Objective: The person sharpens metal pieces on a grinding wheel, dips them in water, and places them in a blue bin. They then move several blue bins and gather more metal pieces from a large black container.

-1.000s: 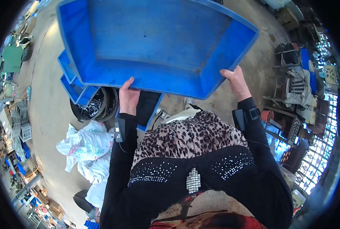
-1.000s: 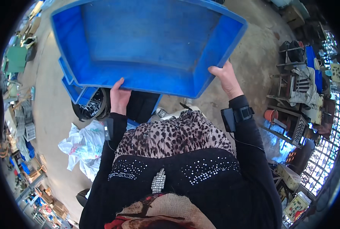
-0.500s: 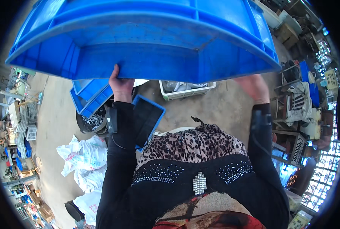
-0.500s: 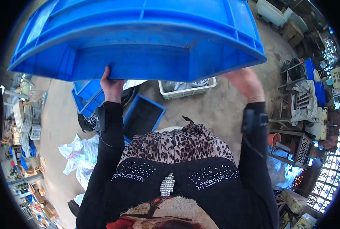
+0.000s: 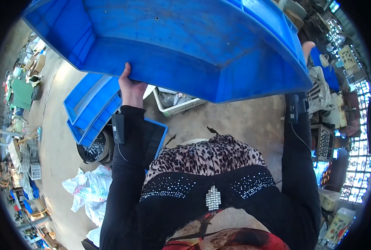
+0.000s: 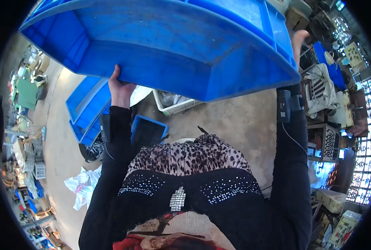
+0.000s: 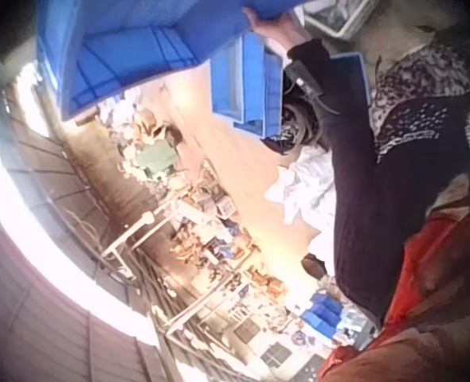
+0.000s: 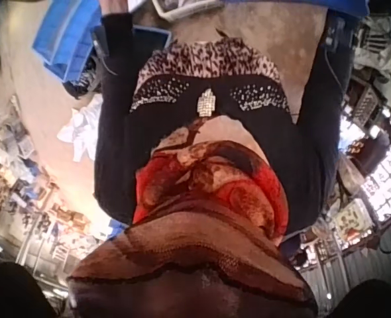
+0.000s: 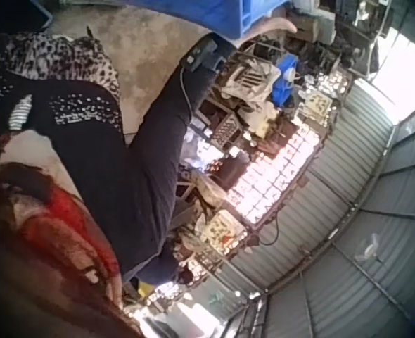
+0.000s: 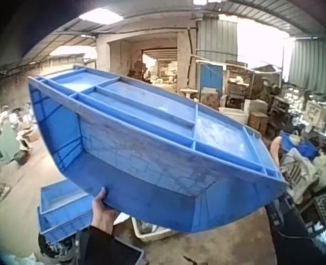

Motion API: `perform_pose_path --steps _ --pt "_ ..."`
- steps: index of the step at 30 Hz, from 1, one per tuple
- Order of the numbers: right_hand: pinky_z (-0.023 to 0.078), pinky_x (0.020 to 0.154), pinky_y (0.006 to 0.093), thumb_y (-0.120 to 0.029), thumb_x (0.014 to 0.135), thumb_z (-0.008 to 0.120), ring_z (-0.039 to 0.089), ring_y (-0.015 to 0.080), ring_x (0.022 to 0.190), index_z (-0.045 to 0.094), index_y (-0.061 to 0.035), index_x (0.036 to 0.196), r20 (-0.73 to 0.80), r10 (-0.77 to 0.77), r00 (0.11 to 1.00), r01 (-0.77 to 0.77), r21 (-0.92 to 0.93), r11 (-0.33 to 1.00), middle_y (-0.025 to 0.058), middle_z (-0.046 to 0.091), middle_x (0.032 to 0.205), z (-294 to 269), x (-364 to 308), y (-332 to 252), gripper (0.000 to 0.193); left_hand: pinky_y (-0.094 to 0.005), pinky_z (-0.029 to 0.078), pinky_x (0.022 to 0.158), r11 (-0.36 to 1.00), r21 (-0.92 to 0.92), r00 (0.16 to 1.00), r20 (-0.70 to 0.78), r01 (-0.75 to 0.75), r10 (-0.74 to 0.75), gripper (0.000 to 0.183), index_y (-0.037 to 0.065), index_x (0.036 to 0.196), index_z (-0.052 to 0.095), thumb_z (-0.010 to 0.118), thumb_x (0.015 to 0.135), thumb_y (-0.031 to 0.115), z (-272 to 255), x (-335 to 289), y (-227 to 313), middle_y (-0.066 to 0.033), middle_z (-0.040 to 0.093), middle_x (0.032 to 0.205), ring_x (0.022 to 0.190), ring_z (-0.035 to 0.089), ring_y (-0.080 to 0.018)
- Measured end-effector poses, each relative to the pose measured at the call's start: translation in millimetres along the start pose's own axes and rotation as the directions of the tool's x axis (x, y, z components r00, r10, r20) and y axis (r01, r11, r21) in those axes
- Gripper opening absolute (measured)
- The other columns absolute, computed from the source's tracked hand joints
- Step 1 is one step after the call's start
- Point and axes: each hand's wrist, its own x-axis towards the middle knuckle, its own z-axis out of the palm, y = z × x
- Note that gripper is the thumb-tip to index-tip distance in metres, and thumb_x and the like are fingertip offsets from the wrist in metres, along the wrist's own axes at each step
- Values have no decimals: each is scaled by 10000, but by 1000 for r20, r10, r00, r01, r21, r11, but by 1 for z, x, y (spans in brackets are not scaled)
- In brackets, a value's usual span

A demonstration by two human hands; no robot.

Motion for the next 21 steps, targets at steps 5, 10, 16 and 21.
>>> perform_pose_path --steps 5,10,16,21 --pt "439 983 417 -530 923 405 526 257 1142 454 -20 1316 -260 -156 953 195 130 972 146 538 1271 19 -15 43 645 -541 288 1077 996 -75 996 84 41 -35 409 44 1271 497 542 924 254 15 -3 -28 -141 502 1339 1249 445 -344" --pt "400 1019 435 -346 983 439 488 283 1185 435 -24 1323 -498 -265 826 333 53 941 130 491 1321 7 -46 56 468 -545 263 1093 999 -41 997 76 34 -31 436 46 1284 488 561 911 261 39 -15 -30 -145 486 1357 1264 430 -345" --pt "359 1055 454 -360 1007 349 438 303 1232 361 -39 1376 -360 -479 800 280 -482 830 138 444 1370 18 -48 60 488 -573 257 1082 999 -5 985 168 -44 44 457 62 1310 457 563 908 252 64 -35 -45 -147 456 1377 1276 403 -362" --pt "346 1061 427 -407 1001 336 429 316 1238 347 -56 1393 -386 -425 819 216 -479 851 122 416 1408 19 -62 51 526 -573 230 1092 998 14 976 207 -63 59 436 70 1299 479 555 906 242 81 -43 -16 -133 445 1394 1293 383 -350"
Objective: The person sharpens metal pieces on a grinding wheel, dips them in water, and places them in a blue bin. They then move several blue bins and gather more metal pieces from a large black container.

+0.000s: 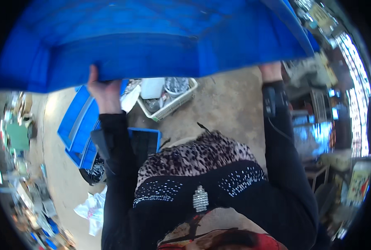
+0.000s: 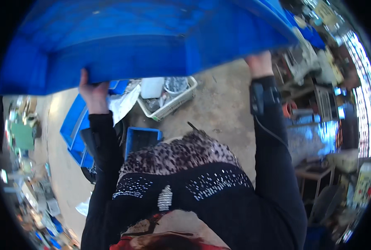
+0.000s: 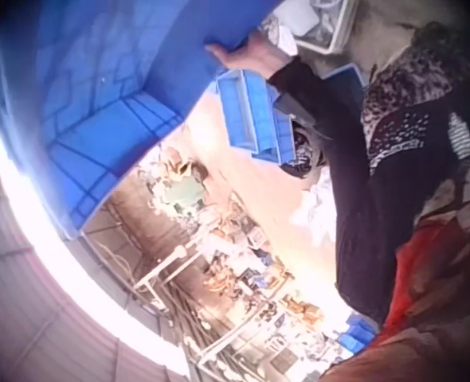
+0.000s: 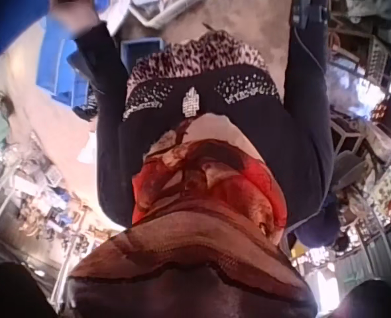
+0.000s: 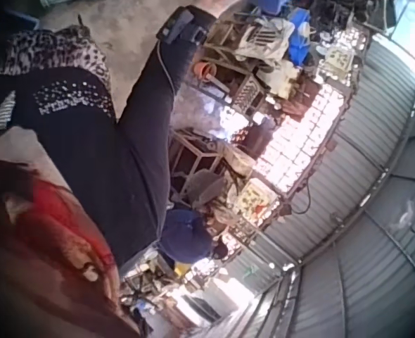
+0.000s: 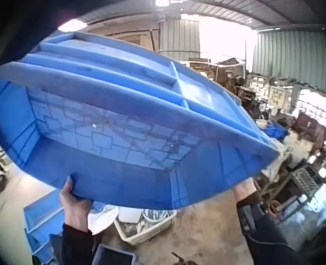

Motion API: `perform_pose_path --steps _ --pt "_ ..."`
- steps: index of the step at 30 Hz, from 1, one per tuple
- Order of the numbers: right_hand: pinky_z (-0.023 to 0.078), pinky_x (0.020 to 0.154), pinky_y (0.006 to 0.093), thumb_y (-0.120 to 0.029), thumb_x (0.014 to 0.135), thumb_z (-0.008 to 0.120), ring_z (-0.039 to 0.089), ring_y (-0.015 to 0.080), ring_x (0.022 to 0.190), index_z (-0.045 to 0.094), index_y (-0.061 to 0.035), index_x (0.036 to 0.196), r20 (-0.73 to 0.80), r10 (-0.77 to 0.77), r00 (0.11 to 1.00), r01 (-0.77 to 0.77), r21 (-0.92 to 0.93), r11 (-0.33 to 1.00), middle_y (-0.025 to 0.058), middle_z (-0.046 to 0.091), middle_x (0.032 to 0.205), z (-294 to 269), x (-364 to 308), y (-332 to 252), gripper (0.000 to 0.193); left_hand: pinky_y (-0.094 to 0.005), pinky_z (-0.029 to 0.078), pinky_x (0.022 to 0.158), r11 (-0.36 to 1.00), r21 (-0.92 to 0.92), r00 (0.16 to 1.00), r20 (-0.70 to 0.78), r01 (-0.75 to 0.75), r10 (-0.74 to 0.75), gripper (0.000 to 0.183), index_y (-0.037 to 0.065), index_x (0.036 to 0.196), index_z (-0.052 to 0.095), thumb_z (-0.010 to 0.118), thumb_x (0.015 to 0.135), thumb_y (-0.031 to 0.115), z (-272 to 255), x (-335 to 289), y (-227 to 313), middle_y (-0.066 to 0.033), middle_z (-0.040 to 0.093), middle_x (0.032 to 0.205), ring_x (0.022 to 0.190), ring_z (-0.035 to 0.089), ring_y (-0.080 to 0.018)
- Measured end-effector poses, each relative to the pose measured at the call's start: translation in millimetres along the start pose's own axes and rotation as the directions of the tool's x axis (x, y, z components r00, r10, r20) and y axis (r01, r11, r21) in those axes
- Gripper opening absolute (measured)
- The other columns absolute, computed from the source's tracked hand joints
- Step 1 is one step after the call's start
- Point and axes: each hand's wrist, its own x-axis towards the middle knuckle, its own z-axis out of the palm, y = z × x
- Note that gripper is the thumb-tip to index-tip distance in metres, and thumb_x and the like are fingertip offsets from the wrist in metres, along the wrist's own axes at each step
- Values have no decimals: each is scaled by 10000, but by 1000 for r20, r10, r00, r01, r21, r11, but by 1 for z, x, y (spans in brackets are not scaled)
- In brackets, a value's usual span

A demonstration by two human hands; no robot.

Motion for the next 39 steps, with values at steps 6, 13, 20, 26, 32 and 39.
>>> perform_pose_path --steps 6,13,20,26,32,39 --pt "416 995 432 -372 968 444 528 252 1127 497 -45 1265 440 -71 895 -315 738 597 93 531 1312 10 15 5 445 -554 216 1101 986 144 996 -13 -81 84 454 78 1311 484 533 914 291 17 -13 7 -128 439 1402 1307 369 -337" --pt "292 1106 473 -354 992 401 394 306 1299 364 -39 1400 16 8 1000 -16 631 776 139 399 1436 4 3 -41 517 -535 260 1087 985 49 985 -24 -168 169 429 63 1284 504 562 911 268 11 -28 1 -121 483 1356 1268 412 -330" --pt "387 1021 433 -351 973 453 496 285 1183 451 -59 1330 159 -92 983 -53 725 686 98 501 1342 13 -1 -18 461 -509 346 1041 973 104 979 12 -205 205 384 49 1258 513 569 920 222 42 -45 -5 -127 525 1297 1194 486 -310" --pt "443 947 409 -283 966 480 536 264 1098 498 -66 1244 67 -166 984 102 551 828 78 561 1236 1 4 2 353 -507 372 1019 967 224 987 -76 -124 144 341 55 1243 525 567 922 162 51 -55 -6 -120 550 1261 1180 503 -295" --pt "418 989 420 -547 936 435 513 252 1145 492 -92 1283 -11 108 994 -70 699 712 70 553 1261 0 3 11 574 -490 373 1023 968 251 977 -205 -3 56 307 51 1205 551 577 912 141 31 -49 -24 -116 574 1228 1160 523 -296" --pt "385 1027 440 -688 836 456 490 272 1183 445 -60 1326 20 348 937 -262 700 664 97 537 1279 -2 1 19 797 -536 348 1037 963 267 949 -312 46 41 304 44 1192 572 587 906 145 5 -51 -35 -129 576 1248 1160 530 -321"
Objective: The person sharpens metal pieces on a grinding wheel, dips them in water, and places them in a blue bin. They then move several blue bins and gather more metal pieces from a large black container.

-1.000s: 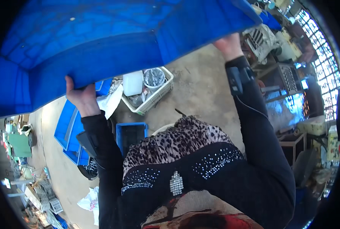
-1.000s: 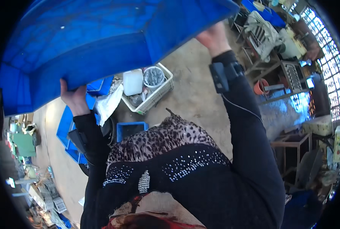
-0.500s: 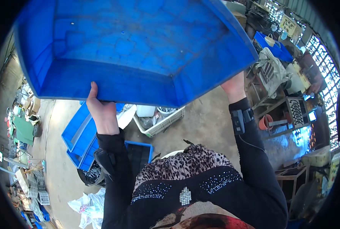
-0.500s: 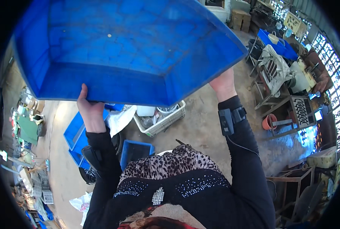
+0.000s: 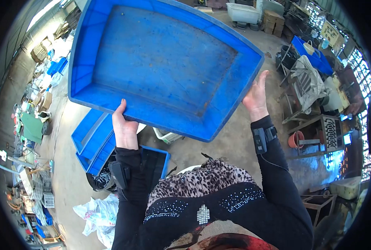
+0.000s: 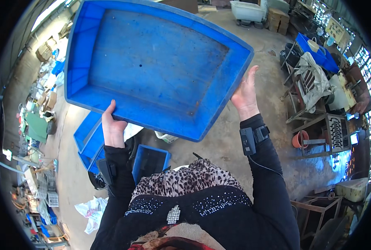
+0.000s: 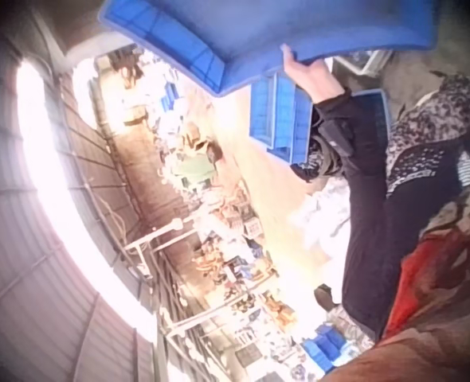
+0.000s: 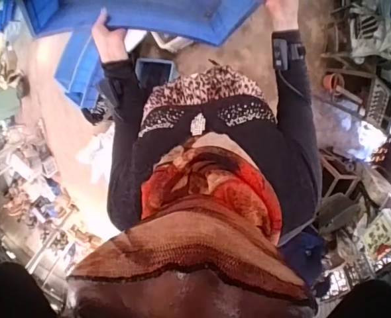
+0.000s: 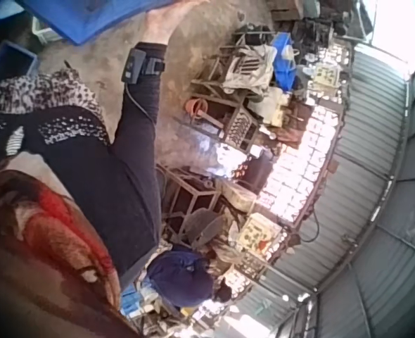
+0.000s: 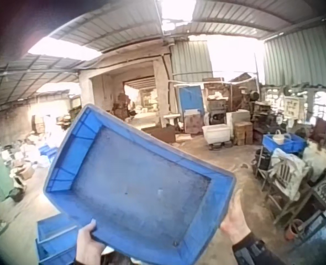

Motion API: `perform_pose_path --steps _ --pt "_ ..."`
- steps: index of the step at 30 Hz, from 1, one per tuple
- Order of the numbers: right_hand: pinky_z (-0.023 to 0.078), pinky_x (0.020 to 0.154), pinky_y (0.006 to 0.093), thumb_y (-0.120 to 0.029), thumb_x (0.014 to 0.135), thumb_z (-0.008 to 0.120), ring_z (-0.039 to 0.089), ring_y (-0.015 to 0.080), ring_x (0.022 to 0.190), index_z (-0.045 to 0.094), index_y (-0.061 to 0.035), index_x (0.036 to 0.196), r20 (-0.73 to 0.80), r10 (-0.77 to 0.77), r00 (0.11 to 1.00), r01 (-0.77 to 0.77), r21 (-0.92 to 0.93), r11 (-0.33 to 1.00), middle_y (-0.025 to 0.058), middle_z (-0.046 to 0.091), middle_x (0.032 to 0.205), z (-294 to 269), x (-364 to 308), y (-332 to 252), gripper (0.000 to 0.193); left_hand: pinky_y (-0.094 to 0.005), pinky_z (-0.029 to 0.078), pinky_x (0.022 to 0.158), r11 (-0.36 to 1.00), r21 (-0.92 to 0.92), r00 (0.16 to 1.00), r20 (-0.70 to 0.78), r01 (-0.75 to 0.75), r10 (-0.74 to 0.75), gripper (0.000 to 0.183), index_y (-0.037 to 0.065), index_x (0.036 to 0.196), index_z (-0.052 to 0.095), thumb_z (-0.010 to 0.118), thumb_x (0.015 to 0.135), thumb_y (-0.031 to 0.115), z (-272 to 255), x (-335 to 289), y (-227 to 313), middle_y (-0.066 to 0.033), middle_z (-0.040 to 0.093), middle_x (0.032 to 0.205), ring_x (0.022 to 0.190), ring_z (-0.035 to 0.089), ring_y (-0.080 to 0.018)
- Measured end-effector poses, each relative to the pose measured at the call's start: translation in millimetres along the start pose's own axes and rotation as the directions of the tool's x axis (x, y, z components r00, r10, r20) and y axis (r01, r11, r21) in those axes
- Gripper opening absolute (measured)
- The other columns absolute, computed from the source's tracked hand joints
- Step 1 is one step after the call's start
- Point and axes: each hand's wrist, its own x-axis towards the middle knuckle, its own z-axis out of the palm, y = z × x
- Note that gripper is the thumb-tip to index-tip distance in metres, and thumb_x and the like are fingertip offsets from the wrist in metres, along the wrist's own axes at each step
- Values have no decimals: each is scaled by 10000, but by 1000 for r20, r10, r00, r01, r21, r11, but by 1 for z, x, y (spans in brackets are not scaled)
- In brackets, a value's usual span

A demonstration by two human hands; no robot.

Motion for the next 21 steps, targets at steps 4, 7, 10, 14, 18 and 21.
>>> perform_pose_path --steps 4,7,10,14,18,21 --pt "398 1016 421 -630 818 565 496 260 1178 442 -37 1318 85 -36 996 46 -115 992 95 545 1266 -1 0 12 785 -509 363 1027 999 -1 999 -33 42 -42 315 27 1190 556 586 890 116 -14 -1 -3 -136 569 1233 1147 527 -309" --pt "419 989 391 -479 832 672 517 245 1153 450 -19 1302 55 -18 998 33 -292 956 95 550 1251 1 -1 20 694 -517 355 1036 998 -30 996 -78 51 -53 330 23 1200 551 595 886 114 -27 4 -5 -141 568 1240 1157 521 -324" --pt "440 954 374 -317 843 709 539 230 1120 461 -12 1291 114 40 993 20 -481 877 98 561 1226 1 1 29 595 -526 347 1045 998 -49 996 -82 30 -34 351 18 1218 539 599 884 109 -41 11 -4 -147 564 1249 1168 514 -342" --pt "456 907 351 -248 813 729 557 207 1058 494 9 1251 22 107 994 -73 -587 807 94 584 1163 -3 9 53 560 -522 345 1049 999 -30 992 -120 -28 24 382 7 1227 526 609 862 83 -70 15 4 -159 540 1273 1174 501 -344" --pt "495 865 372 -247 825 719 573 207 1050 484 -9 1268 -50 239 970 -219 -614 759 92 588 1163 -3 11 91 555 -488 378 1027 997 -5 985 -161 -71 69 403 -15 1209 525 630 826 50 -107 21 20 -162 542 1246 1146 508 -331" --pt "508 840 376 -245 825 719 584 210 1026 494 -15 1254 -108 298 948 -297 -631 717 87 594 1142 5 13 122 536 -475 396 1008 994 -11 969 -225 -106 101 366 -25 1165 543 629 815 38 -135 28 36 -162 553 1217 1118 522 -325"
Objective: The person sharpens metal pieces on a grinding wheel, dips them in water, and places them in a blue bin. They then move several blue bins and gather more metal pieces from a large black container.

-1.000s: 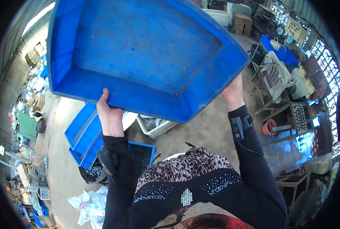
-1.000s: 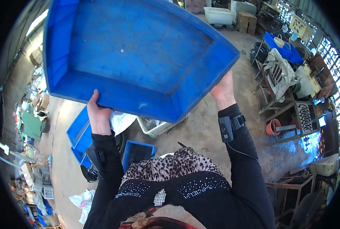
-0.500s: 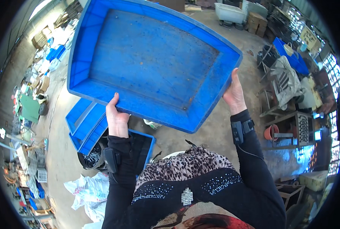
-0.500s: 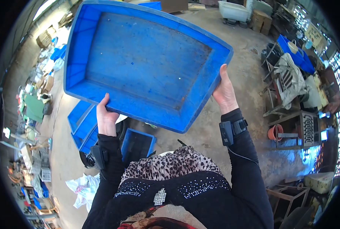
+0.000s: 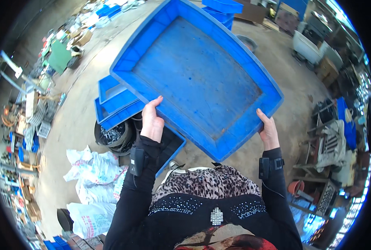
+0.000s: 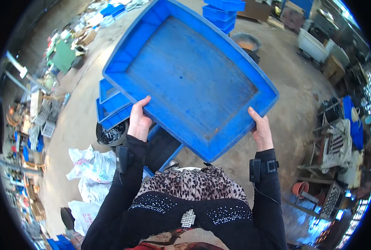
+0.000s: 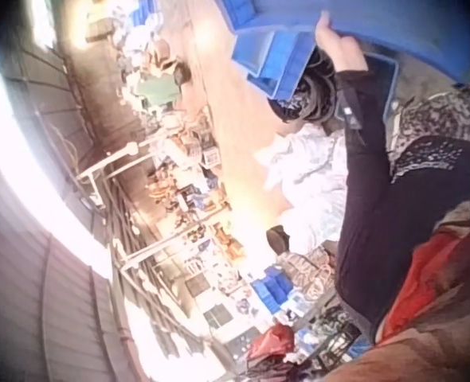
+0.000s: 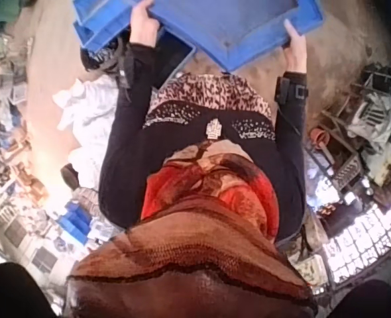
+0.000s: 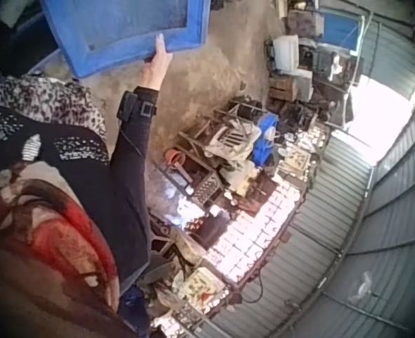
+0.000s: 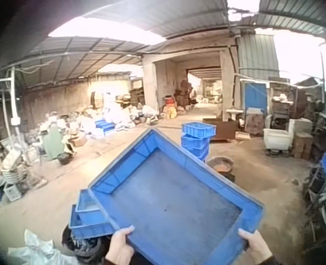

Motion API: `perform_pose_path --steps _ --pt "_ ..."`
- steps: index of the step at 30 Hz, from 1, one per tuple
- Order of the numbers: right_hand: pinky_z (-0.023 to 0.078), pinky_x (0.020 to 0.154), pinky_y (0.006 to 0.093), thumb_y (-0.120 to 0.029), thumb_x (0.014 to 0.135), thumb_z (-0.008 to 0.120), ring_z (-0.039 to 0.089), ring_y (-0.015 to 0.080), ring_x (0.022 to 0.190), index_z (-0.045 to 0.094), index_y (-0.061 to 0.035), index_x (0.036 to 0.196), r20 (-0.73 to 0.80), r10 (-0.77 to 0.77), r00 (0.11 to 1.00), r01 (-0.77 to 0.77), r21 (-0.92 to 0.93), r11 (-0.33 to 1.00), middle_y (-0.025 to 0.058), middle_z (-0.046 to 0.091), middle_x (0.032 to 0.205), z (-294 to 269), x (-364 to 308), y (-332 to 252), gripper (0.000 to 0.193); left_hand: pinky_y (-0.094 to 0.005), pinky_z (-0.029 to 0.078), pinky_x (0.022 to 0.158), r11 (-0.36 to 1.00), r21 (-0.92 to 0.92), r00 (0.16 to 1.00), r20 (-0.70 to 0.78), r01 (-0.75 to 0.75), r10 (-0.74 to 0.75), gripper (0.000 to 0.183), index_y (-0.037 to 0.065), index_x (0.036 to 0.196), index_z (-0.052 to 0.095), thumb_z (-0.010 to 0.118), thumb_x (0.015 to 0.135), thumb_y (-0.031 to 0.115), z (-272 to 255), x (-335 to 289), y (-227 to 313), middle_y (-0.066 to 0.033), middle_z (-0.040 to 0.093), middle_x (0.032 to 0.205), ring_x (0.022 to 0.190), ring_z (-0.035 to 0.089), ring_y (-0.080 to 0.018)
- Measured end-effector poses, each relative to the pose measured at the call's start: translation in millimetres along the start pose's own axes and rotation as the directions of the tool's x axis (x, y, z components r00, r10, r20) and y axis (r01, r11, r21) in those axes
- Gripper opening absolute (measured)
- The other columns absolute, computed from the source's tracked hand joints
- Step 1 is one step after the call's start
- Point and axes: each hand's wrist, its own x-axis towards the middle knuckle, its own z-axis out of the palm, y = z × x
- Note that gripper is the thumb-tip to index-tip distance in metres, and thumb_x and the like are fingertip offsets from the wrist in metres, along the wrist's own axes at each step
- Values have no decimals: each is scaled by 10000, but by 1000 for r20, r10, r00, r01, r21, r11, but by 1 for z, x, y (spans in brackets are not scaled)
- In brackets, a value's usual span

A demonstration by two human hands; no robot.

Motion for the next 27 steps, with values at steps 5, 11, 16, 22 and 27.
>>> perform_pose_path --steps 5,11,16,22,27 --pt "524 806 368 -269 812 726 603 208 988 506 -18 1230 5 70 998 -69 -70 995 89 602 1110 52 24 24 535 -455 433 961 1000 6 999 -53 12 -12 306 -28 1083 573 630 785 14 -43 33 42 -152 578 1150 1082 541 -314" --pt "488 876 402 -212 868 676 587 213 1012 489 -37 1248 9 50 999 -50 36 998 65 589 1137 107 23 95 458 -345 483 755 986 -12 980 -108 -168 166 196 -24 843 622 650 655 -69 -68 46 67 -130 647 881 813 608 -242" --pt "466 926 447 -132 867 656 569 255 1068 557 -38 1161 -59 491 869 -466 232 854 86 599 1144 112 15 146 324 -331 484 701 966 81 962 -105 -246 253 389 -34 1008 581 640 624 -62 -62 58 61 -108 640 857 765 608 -215" --pt "458 943 472 -61 770 602 568 305 1068 563 -22 1121 -141 511 848 -480 205 853 125 599 1137 91 32 157 356 -311 492 795 916 368 978 -67 -160 198 575 -36 1157 560 664 609 99 -35 76 60 -143 671 970 872 646 -221" --pt "447 951 463 -88 746 603 560 303 1071 556 -35 1113 -165 449 878 -408 229 884 111 595 1144 94 76 153 373 -328 462 867 873 378 933 298 -308 200 661 -32 1270 494 714 730 280 -15 110 82 -133 628 1124 971 615 -237"
